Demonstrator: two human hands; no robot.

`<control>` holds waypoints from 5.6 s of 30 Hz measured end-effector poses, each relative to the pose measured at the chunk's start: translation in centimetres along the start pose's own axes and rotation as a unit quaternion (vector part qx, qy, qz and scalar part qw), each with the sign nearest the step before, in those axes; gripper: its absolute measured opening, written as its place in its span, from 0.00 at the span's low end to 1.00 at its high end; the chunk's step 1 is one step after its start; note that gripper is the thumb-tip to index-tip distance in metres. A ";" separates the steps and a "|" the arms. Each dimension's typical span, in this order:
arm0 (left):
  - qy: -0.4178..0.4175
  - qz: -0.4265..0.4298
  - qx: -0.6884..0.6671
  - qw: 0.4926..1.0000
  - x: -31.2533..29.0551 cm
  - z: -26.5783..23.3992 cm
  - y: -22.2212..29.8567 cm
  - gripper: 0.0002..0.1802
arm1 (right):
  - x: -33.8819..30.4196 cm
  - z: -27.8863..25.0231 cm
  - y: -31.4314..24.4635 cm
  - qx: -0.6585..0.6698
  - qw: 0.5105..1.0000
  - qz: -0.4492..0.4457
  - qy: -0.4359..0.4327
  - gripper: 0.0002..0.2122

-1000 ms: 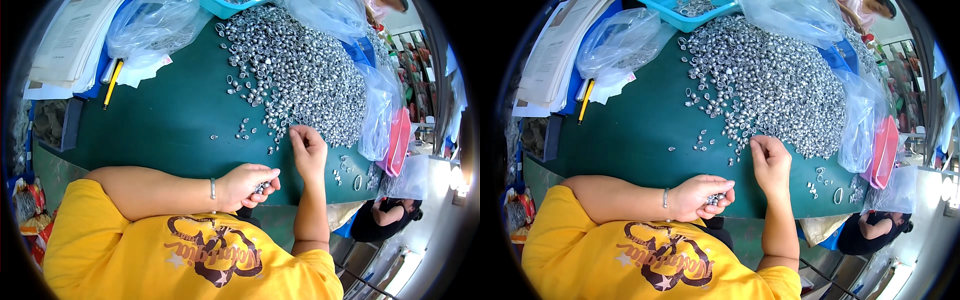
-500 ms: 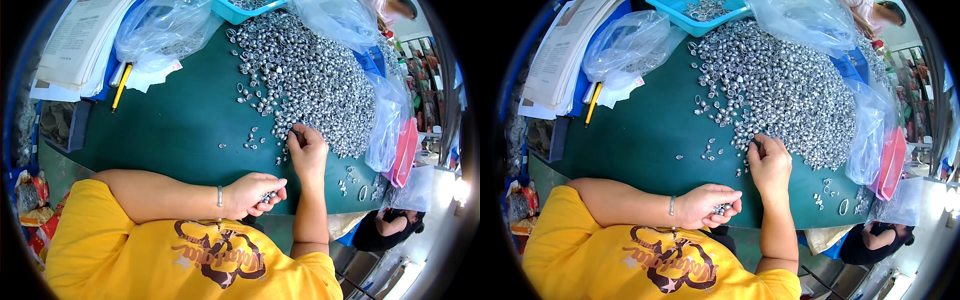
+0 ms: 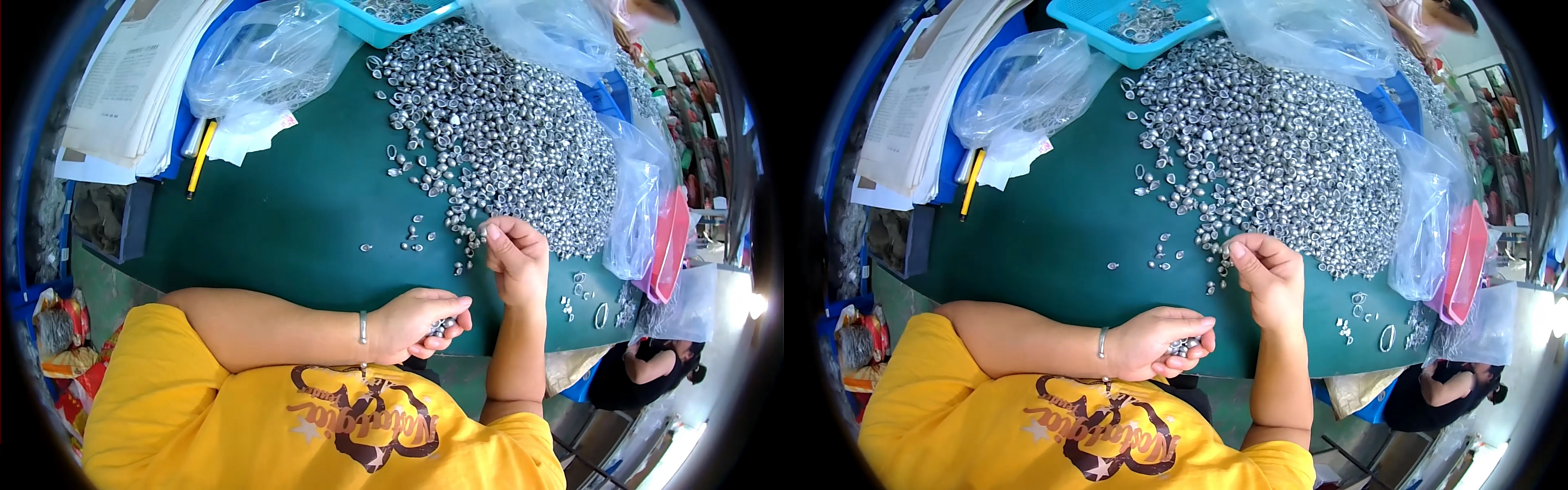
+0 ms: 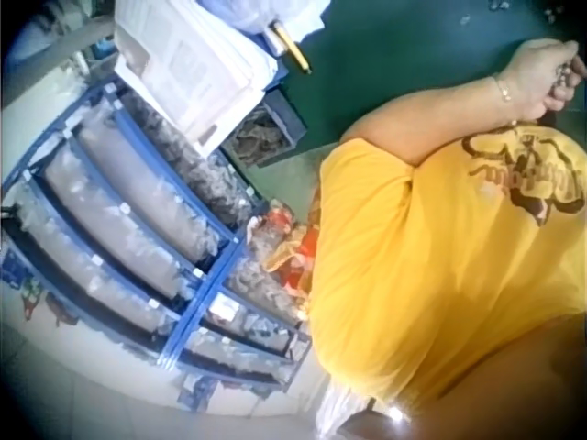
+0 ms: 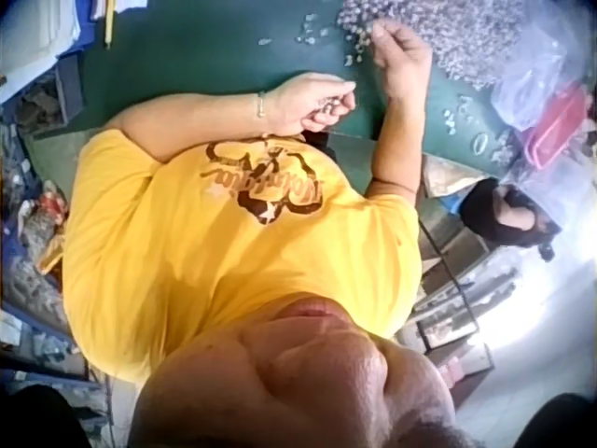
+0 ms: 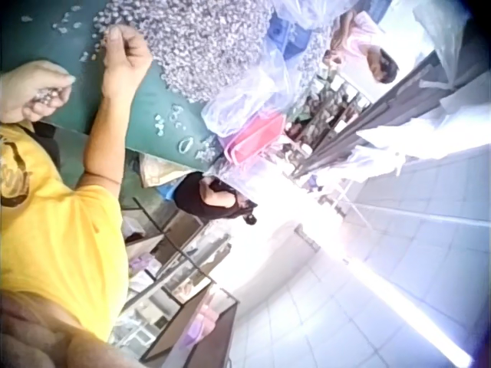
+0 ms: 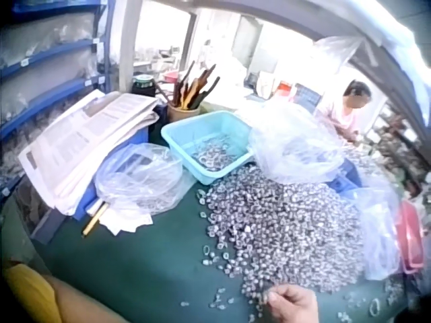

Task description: The person sorts small metal rings and components by hand on a green table, picking individual pieces from a large pile and placing them into a blue container and smaller groups.

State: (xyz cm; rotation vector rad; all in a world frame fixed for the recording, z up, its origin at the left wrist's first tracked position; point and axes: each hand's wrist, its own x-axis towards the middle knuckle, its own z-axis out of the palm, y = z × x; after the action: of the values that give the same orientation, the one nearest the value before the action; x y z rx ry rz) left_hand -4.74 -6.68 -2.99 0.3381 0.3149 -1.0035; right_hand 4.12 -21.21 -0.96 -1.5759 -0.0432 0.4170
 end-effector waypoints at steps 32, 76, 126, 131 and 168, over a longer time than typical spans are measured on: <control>-0.032 0.033 -0.016 0.999 0.4 0.0 0.6 0.11 | 1.9 -1.4 -0.1 -0.269 0.927 -0.259 0.035 0.04; -0.036 -0.039 0.052 0.997 0.2 -0.2 0.2 0.10 | 2.4 -0.7 -0.3 0.309 0.947 -0.002 -0.086 0.12; -0.040 -0.038 0.044 0.998 0.1 -0.3 0.2 0.10 | 3.0 -0.7 -2.3 0.161 0.984 0.069 -0.035 0.08; -0.039 -0.036 0.045 0.998 0.2 -0.2 0.2 0.10 | 4.0 1.6 -1.2 -0.431 0.889 -0.147 0.047 0.05; -0.048 -0.044 0.032 0.997 0.4 -0.5 0.5 0.10 | 3.5 0.6 -1.1 -0.497 0.852 -0.124 0.109 0.05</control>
State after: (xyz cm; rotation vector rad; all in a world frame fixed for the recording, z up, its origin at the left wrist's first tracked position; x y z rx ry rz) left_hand -4.18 -6.51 -3.51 0.3347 0.2137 -1.1140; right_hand 7.49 -19.62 -0.70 -2.5951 -0.3294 -0.0342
